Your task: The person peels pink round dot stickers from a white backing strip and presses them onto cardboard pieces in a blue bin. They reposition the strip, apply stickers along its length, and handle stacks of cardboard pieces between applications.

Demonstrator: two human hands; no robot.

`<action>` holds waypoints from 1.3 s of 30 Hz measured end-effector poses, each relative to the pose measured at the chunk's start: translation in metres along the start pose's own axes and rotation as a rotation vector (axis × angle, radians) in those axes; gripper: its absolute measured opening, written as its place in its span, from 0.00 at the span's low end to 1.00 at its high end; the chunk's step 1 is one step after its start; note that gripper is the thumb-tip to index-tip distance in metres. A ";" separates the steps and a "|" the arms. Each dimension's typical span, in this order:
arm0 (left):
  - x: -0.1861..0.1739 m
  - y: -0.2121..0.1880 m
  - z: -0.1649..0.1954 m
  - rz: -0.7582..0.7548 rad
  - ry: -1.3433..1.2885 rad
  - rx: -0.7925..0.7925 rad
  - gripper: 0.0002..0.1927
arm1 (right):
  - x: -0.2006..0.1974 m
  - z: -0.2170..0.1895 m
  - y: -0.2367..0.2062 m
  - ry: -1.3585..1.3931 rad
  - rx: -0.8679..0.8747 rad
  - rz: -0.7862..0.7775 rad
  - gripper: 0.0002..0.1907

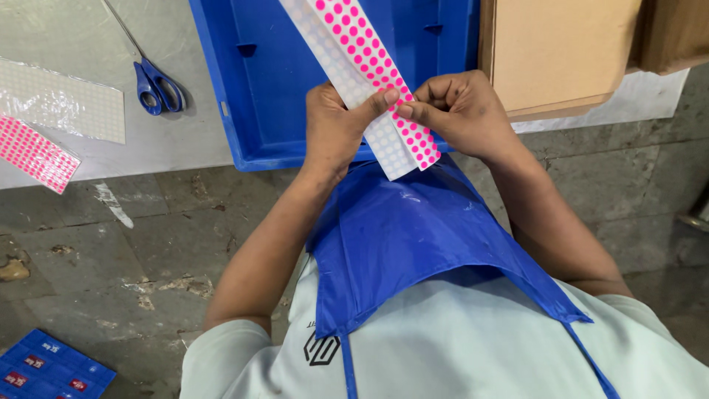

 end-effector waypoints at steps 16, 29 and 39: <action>-0.008 0.009 0.017 0.049 -0.114 0.093 0.18 | 0.002 0.001 0.001 0.047 0.009 -0.139 0.10; 0.002 0.005 0.016 0.186 -0.053 0.104 0.11 | 0.002 -0.013 0.007 -0.050 -0.099 0.030 0.13; -0.010 0.010 0.014 0.190 -0.111 0.117 0.10 | 0.003 -0.016 0.010 0.046 -0.154 -0.012 0.11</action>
Point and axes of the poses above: each hand's wrist, its own y-axis towards the middle knuckle, its own x-axis out of the palm, z = x × y, the point moved 6 cm from there along y, towards the middle knuckle, and after that the axes turned 14 degrees about y, right-handed, at the moved point
